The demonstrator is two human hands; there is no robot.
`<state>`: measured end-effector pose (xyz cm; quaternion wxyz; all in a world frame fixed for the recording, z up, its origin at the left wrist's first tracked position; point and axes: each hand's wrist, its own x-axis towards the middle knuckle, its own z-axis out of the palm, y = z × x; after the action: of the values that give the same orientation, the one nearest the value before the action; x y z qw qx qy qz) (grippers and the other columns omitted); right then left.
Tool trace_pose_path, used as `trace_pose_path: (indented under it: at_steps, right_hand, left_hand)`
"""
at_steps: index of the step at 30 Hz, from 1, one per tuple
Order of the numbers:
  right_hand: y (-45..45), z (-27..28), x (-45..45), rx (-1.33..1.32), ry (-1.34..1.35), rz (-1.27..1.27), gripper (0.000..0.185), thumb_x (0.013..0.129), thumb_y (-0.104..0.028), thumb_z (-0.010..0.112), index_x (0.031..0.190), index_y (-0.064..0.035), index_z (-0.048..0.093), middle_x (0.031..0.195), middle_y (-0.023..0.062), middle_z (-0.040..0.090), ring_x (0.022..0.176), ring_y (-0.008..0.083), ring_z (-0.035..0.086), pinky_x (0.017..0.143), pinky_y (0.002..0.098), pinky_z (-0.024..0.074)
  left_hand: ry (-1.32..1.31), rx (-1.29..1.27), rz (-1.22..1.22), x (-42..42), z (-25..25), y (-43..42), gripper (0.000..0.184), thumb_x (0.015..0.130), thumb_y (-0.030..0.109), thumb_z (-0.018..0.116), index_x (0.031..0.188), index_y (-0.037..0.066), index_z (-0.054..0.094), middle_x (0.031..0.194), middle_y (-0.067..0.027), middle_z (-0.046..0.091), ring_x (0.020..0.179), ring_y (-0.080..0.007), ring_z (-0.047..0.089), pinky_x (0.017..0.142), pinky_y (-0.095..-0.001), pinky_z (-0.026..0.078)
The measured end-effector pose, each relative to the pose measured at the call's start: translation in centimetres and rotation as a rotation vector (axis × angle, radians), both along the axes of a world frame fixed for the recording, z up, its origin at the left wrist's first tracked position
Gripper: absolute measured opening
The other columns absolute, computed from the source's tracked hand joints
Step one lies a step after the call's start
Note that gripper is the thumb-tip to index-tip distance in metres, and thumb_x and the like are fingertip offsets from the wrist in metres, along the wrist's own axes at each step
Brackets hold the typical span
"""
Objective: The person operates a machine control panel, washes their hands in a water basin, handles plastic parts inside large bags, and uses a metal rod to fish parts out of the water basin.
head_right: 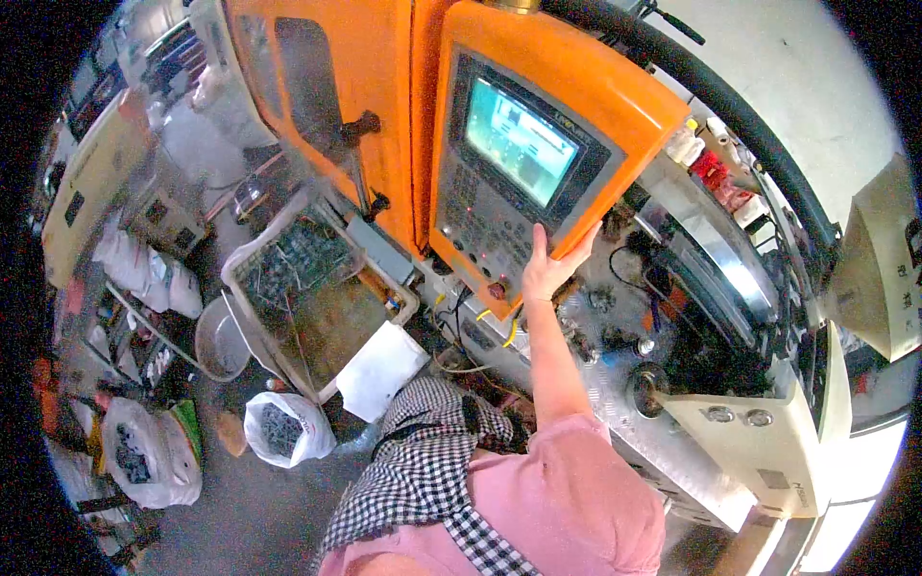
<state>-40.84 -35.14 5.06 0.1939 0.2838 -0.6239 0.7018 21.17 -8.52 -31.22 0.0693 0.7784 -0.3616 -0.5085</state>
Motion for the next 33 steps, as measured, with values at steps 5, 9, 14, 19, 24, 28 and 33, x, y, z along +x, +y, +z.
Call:
trace_pose_path:
  at_steps: [5,9,14,19,24,28,33]
  right_hand:
    - [-0.2,-1.2,-0.6,-0.055,0.01,0.04,0.076,0.071,-0.014,0.063,0.13,-0.0068,0.015,0.127,0.013,0.022,0.117,0.0256,0.025,0.097,0.0348,0.0185]
    - [0.3,-0.3,0.3,-0.065,-0.008,0.078,0.07,0.076,-0.021,0.057,0.13,-0.0076,0.015,0.129,0.0122,0.02,0.118,0.025,0.023,0.097,0.0346,0.0175]
    - [0.2,-1.0,-0.3,0.016,0.078,-0.007,0.065,0.08,-0.03,0.05,0.13,-0.0081,0.016,0.132,0.0119,0.018,0.12,0.026,0.021,0.097,0.0344,0.0166]
    - [0.1,-1.5,-0.7,0.031,0.082,-0.036,0.064,0.08,-0.028,0.05,0.13,-0.0073,0.016,0.131,0.0127,0.019,0.119,0.0266,0.022,0.097,0.0341,0.0169]
    - [0.0,-0.7,0.0,0.017,0.124,-0.065,0.061,0.08,-0.024,0.049,0.129,-0.0068,0.017,0.13,0.014,0.021,0.118,0.0275,0.024,0.097,0.0342,0.0182]
    - [-0.2,-0.8,0.1,-0.071,0.088,-0.008,0.06,0.079,-0.02,0.049,0.129,-0.0066,0.018,0.127,0.0145,0.024,0.115,0.0276,0.027,0.095,0.0341,0.0202]
    - [0.0,-0.5,0.3,-0.021,0.136,-0.053,0.061,0.079,-0.019,0.049,0.129,-0.0069,0.018,0.127,0.0144,0.024,0.114,0.0274,0.028,0.095,0.0339,0.0206]
  left_hand:
    - [0.328,-0.021,0.376,-0.8,-0.2,-1.7,0.025,0.067,-0.013,0.041,0.091,-0.007,0.049,0.073,-0.0185,0.058,0.062,-0.0251,0.058,0.055,-0.0324,0.05]
    - [0.54,-0.003,0.555,-2.7,1.5,-4.4,0.025,0.068,-0.013,0.042,0.091,-0.008,0.048,0.074,-0.0186,0.058,0.063,-0.025,0.059,0.055,-0.0314,0.05]
    - [0.592,-0.006,0.546,-2.4,-0.5,-4.7,0.024,0.066,-0.012,0.043,0.089,-0.008,0.05,0.074,-0.0174,0.059,0.061,-0.0228,0.059,0.055,-0.0293,0.049]
    - [0.186,-0.073,0.148,-1.7,-2.0,-2.5,0.024,0.069,-0.006,0.044,0.091,-0.006,0.053,0.078,-0.0148,0.059,0.059,-0.0193,0.057,0.052,-0.0255,0.046]
    - [0.292,0.058,0.31,-0.5,-3.8,-0.3,0.032,0.071,-0.002,0.041,0.102,-0.003,0.05,0.082,-0.0125,0.059,0.056,-0.0166,0.056,0.043,-0.0223,0.044]
    - [0.189,0.033,0.242,-1.2,-3.0,-0.9,0.027,0.07,-0.001,0.044,0.096,-0.003,0.052,0.081,-0.0131,0.059,0.058,-0.0174,0.056,0.048,-0.0234,0.044]
    - [-0.015,-0.044,0.062,-3.8,3.1,-3.4,0.018,0.068,-0.001,0.049,0.082,-0.006,0.058,0.078,-0.015,0.061,0.063,-0.0196,0.057,0.058,-0.0262,0.045]
